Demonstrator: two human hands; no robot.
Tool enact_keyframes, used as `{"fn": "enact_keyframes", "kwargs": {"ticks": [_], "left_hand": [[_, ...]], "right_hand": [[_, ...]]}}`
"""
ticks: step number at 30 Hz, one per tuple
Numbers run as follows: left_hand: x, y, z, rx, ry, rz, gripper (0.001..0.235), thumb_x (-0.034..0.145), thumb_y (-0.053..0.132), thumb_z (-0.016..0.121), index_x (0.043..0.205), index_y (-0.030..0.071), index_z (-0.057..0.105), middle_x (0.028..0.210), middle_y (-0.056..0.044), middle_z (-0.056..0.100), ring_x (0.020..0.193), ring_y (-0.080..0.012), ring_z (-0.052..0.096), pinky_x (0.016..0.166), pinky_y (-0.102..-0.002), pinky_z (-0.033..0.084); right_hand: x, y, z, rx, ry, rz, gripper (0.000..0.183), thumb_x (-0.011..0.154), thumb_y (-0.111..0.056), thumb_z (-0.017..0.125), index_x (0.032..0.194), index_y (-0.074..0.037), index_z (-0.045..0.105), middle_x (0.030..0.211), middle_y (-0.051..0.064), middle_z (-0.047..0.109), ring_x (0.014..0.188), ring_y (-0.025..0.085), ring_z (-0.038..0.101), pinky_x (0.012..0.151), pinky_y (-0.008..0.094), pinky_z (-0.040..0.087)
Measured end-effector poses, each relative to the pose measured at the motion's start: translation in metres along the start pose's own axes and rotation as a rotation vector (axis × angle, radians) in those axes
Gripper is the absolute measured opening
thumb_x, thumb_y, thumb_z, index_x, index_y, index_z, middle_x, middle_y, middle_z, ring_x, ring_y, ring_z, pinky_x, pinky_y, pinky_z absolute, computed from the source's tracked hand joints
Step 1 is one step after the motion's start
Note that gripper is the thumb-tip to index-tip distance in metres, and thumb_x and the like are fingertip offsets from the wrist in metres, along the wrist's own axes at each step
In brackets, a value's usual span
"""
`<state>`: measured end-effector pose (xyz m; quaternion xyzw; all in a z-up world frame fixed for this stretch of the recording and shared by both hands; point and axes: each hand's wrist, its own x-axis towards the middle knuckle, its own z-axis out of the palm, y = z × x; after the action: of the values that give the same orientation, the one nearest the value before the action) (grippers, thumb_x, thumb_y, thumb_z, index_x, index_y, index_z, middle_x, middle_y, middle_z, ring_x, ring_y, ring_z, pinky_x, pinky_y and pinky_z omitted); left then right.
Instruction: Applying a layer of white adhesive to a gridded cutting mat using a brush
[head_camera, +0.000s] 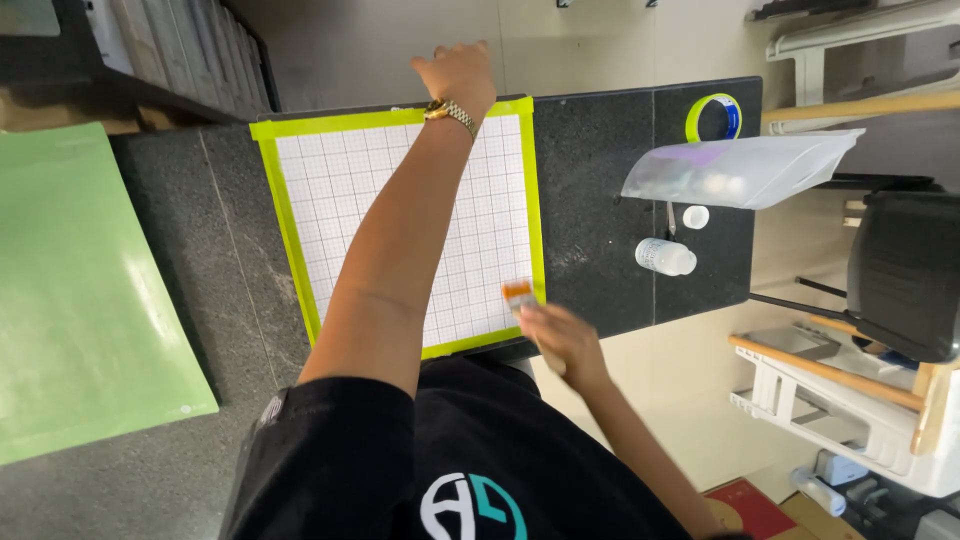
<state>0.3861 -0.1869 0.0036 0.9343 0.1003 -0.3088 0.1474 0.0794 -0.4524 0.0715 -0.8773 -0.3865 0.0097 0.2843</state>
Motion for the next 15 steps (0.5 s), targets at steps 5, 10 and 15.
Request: {"fn": "enact_keyframes", "kwargs": {"ticks": [5, 10, 15], "left_hand": [[-0.002, 0.012, 0.008, 0.082, 0.124, 0.005, 0.05, 0.091, 0.03, 0.067, 0.14, 0.028, 0.053, 0.136, -0.005, 0.059, 0.136, -0.0325, 0.041, 0.103, -0.062, 0.035], [0.002, 0.007, 0.053, 0.255, 0.651, 0.053, 0.046, 0.072, -0.011, 0.074, 0.105, 0.021, 0.071, 0.084, 0.001, 0.066, 0.075, -0.0211, 0.057, 0.092, -0.046, 0.04], [-0.048, -0.013, 0.041, 0.145, 0.722, 0.184, 0.044, 0.089, 0.005, 0.073, 0.129, 0.024, 0.068, 0.059, 0.004, 0.066, 0.065, -0.015, 0.066, 0.103, -0.05, 0.031]], "right_hand": [[-0.048, -0.046, -0.019, 0.2, -0.027, 0.254, 0.018, 0.095, -0.005, 0.071, 0.112, -0.01, 0.074, 0.112, 0.007, 0.077, 0.106, 0.024, 0.075, 0.093, 0.038, 0.061], [-0.046, -0.035, -0.033, 0.362, 0.29, 0.438, 0.022, 0.094, 0.006, 0.07, 0.115, -0.001, 0.07, 0.115, 0.018, 0.075, 0.106, 0.029, 0.076, 0.093, 0.036, 0.065], [-0.029, -0.041, -0.045, 0.241, 0.378, 0.541, 0.017, 0.095, 0.003, 0.072, 0.112, 0.003, 0.071, 0.111, 0.018, 0.075, 0.102, 0.03, 0.077, 0.08, 0.033, 0.065]]}}
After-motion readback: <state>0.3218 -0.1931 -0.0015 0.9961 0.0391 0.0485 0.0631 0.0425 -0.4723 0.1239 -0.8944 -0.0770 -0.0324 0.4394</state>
